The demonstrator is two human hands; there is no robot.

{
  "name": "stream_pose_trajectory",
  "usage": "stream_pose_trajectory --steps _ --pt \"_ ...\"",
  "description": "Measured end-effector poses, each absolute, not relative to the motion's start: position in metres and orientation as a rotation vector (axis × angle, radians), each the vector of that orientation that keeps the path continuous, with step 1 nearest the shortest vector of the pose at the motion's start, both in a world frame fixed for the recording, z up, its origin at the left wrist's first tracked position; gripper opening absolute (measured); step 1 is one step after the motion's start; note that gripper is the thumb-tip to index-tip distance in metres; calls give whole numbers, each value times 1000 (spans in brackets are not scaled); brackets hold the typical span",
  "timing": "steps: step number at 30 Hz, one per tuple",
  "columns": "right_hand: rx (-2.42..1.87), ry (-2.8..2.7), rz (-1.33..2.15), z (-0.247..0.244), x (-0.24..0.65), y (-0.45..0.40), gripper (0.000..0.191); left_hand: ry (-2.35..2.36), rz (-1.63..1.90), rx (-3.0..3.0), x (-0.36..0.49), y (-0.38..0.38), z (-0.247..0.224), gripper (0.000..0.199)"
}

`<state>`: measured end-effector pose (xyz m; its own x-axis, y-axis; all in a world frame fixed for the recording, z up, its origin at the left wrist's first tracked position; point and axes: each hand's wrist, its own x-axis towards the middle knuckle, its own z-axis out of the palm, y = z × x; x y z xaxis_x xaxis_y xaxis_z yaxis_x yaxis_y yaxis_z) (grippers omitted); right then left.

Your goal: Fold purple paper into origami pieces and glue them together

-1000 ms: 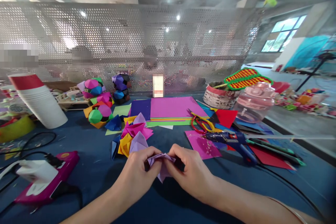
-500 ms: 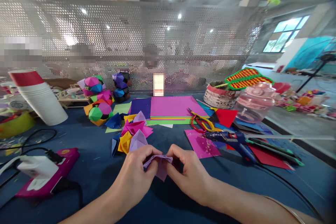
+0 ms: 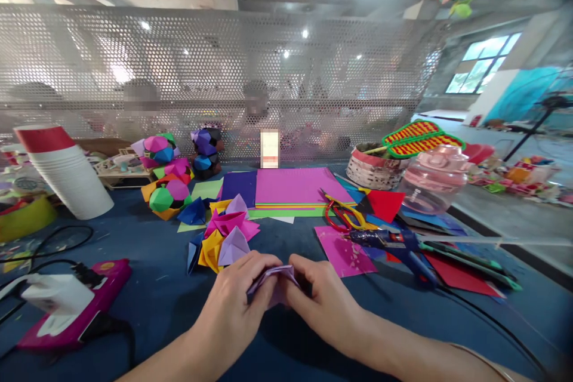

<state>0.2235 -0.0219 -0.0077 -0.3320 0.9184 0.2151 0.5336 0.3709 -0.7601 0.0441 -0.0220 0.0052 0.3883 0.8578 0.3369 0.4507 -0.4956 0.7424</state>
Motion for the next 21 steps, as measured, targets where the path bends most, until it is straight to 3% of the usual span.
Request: stream_pose_trajectory --steps 4,12,16,21 --pt "-1241 -1932 903 -12 224 -21 17 1008 1042 2084 44 -20 7 23" --pt "-1153 -1740 1359 -9 220 -23 33 1055 900 1556 43 -12 9 10" --pt "-1106 -1583 1640 -4 219 -19 39 1006 835 1352 41 -8 14 14" --pt "-1100 -1587 1656 -3 219 -17 42 1016 806 1269 39 -6 14 21"
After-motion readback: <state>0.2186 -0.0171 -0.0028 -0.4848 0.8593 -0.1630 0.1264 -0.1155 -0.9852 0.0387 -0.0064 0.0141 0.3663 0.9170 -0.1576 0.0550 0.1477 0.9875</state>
